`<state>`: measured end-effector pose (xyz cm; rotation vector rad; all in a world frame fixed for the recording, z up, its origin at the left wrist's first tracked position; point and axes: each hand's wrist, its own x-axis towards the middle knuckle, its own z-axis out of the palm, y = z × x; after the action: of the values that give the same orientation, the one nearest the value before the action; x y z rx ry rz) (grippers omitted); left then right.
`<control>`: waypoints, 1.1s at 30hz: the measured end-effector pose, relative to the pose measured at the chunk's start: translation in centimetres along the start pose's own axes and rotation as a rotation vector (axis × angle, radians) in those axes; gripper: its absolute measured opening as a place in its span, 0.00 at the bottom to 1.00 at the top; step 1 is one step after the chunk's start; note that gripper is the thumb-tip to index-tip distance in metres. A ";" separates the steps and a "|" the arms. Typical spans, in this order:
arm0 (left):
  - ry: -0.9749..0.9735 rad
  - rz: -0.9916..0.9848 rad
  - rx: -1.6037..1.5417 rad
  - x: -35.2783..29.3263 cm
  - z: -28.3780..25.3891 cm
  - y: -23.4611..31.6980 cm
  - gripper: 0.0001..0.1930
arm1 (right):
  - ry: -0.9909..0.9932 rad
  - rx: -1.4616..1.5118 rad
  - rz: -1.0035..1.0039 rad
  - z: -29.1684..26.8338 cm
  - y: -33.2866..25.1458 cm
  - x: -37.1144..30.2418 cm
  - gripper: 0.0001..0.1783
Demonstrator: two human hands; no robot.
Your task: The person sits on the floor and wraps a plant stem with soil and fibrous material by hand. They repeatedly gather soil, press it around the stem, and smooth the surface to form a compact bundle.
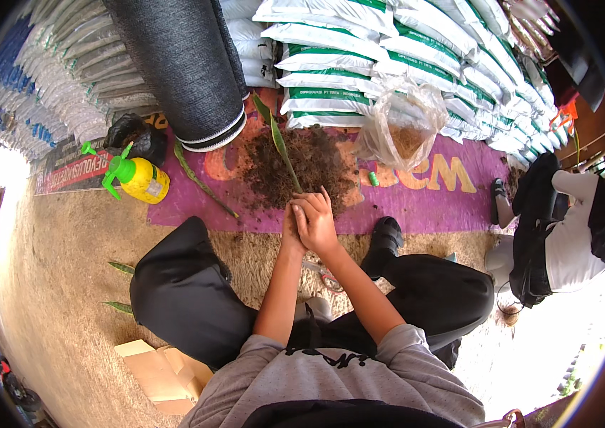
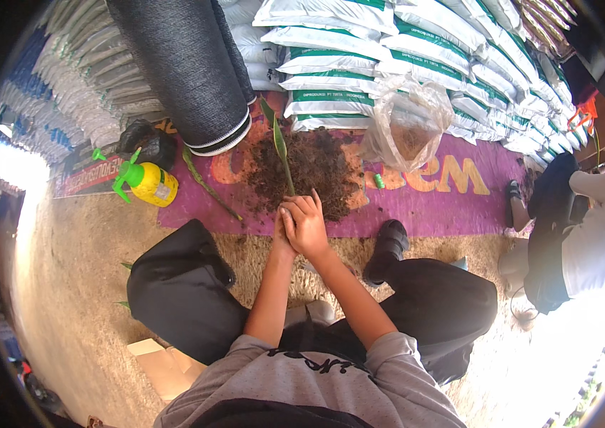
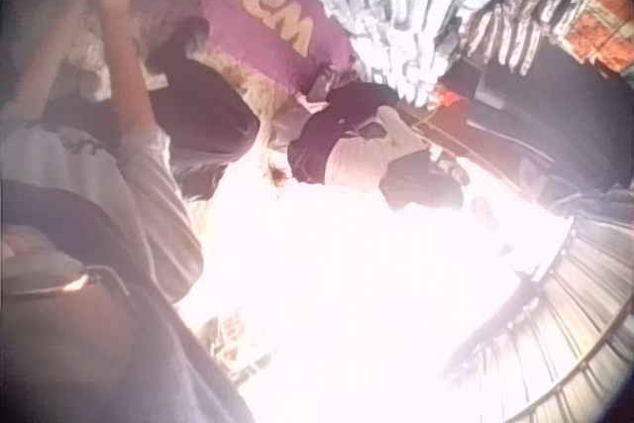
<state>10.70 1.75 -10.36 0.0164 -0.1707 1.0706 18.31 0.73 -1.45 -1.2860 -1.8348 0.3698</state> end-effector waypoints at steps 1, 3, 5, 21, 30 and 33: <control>0.057 -0.001 -0.050 -0.1 -0.2 -0.1 0.25 | -0.020 0.030 0.018 0.1 0.4 0.0 0.15; 0.092 -0.013 -0.100 0.1 0.0 -0.1 0.25 | -0.060 0.088 0.056 -0.1 1.0 -0.1 0.17; 0.107 -0.018 -0.047 0.3 1.0 0.3 0.24 | -0.098 0.149 0.094 -0.7 1.1 0.1 0.19; 0.724 -0.034 0.473 0.7 4.6 2.5 0.21 | -0.296 0.104 0.055 -4.0 0.4 -0.2 0.36; 0.719 0.188 0.568 0.7 5.2 0.1 0.26 | -0.022 -0.029 0.105 0.7 -1.6 0.7 0.22; 0.775 0.123 0.514 0.9 5.8 0.7 0.26 | -0.091 -0.016 0.186 0.7 -1.3 0.3 0.24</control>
<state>9.77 2.26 -4.55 0.0521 0.8116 1.1488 16.97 0.58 -0.89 -1.4776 -1.8005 0.5230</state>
